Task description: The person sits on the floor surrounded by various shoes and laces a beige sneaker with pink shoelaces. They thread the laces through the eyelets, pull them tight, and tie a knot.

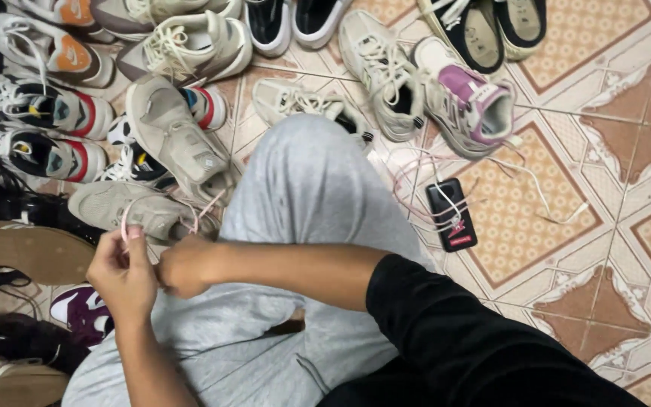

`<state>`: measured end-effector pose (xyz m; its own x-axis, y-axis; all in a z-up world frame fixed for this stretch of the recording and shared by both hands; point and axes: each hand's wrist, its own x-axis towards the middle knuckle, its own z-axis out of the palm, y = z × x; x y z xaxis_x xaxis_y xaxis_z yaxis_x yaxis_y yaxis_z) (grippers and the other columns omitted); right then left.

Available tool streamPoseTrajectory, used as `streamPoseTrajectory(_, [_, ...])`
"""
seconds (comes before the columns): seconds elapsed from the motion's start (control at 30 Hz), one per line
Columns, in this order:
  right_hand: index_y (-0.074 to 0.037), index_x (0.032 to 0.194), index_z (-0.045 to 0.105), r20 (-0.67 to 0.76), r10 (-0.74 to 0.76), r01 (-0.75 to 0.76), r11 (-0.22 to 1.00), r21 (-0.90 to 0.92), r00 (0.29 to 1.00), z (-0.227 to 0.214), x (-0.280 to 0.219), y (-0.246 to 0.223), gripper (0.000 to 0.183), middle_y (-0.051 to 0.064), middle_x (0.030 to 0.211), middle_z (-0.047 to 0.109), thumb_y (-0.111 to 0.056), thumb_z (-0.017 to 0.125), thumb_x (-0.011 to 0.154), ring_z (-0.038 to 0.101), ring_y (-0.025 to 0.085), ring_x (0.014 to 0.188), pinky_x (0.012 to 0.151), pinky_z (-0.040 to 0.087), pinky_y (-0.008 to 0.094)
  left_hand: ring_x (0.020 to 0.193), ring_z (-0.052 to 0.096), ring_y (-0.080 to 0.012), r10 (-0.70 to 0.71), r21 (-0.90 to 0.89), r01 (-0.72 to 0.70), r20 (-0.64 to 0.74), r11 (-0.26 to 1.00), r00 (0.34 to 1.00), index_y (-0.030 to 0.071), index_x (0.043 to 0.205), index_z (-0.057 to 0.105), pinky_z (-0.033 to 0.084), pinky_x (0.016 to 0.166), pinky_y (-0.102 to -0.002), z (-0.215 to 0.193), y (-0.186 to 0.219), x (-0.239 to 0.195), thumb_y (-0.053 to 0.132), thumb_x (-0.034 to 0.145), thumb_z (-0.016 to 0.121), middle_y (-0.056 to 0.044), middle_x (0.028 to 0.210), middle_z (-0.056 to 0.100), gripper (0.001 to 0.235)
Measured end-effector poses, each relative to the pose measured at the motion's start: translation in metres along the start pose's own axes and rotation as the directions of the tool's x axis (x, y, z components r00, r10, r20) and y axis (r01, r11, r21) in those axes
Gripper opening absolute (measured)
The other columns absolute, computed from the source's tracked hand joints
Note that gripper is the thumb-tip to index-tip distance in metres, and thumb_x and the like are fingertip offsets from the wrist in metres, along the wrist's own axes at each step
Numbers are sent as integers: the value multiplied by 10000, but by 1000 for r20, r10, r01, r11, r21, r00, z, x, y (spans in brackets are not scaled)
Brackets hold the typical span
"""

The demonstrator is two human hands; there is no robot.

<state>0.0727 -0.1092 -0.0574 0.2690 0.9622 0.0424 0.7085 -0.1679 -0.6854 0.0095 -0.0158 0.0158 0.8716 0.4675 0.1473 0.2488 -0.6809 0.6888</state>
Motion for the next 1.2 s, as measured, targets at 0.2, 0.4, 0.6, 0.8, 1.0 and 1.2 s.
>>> streamPoseTrajectory(0.2, [-94, 844, 764, -117, -98, 103, 994, 39, 988, -88, -71, -13, 233, 132, 777, 773, -317, 708, 807, 707, 360, 631, 595, 549, 505, 794, 499, -115, -33, -155, 21, -77, 988, 997, -78, 1177, 651, 439, 741, -222, -8, -27, -28, 35, 1168, 595, -71, 934, 594, 126])
streamPoseTrajectory(0.4, [-60, 1098, 724, -811, 54, 318, 903, 288, 583, -117, -204, 21, 250, 54, 895, 706, 67, 707, 882, 572, 160, 696, 642, 484, 297, 764, 542, -88, -124, -282, 72, -171, 957, 977, 33, 1157, 627, 461, 738, -199, -14, -22, -24, 88, 1171, 589, -40, 971, 627, 68])
streamPoseTrajectory(0.6, [4, 1012, 671, -784, 574, -164, 819, 550, 235, -71, -319, 84, 81, 55, 907, 666, 3, 618, 950, 571, 139, 800, 782, 493, 267, 726, 595, -74, -178, -470, 101, -123, 877, 976, 94, 1153, 626, 486, 673, -180, -1, 19, -10, 219, 1166, 497, 6, 834, 609, 180])
streamPoseTrajectory(0.8, [-54, 1063, 731, -800, 589, -365, 774, 518, 113, -45, -349, 72, 80, 143, 902, 690, -18, 705, 997, 672, 275, 885, 807, 536, 381, 808, 629, -157, 27, -439, -141, -256, 887, 966, 38, 1026, 705, 543, 775, -312, 27, 10, -15, 243, 1153, 539, -117, 953, 683, 293])
streamPoseTrajectory(1.0, [-74, 1026, 758, -701, 538, -177, 834, 522, 468, -70, -241, 8, 71, 71, 814, 674, -94, 696, 998, 598, 146, 776, 746, 516, 297, 861, 651, -269, 86, -457, -173, -205, 872, 975, 23, 937, 715, 504, 868, -422, 40, 15, -36, 75, 1045, 559, -160, 864, 674, 197])
streamPoseTrajectory(1.2, [12, 1069, 745, -218, 435, -58, 539, 841, 874, -69, -98, 11, 420, 144, 872, 709, -305, 473, 1118, 686, 227, 783, 620, 584, 327, 983, 665, -341, 187, -421, -238, -159, 875, 969, 59, 901, 678, 496, 944, -454, 26, 49, -46, 135, 1037, 561, -117, 1002, 655, 195])
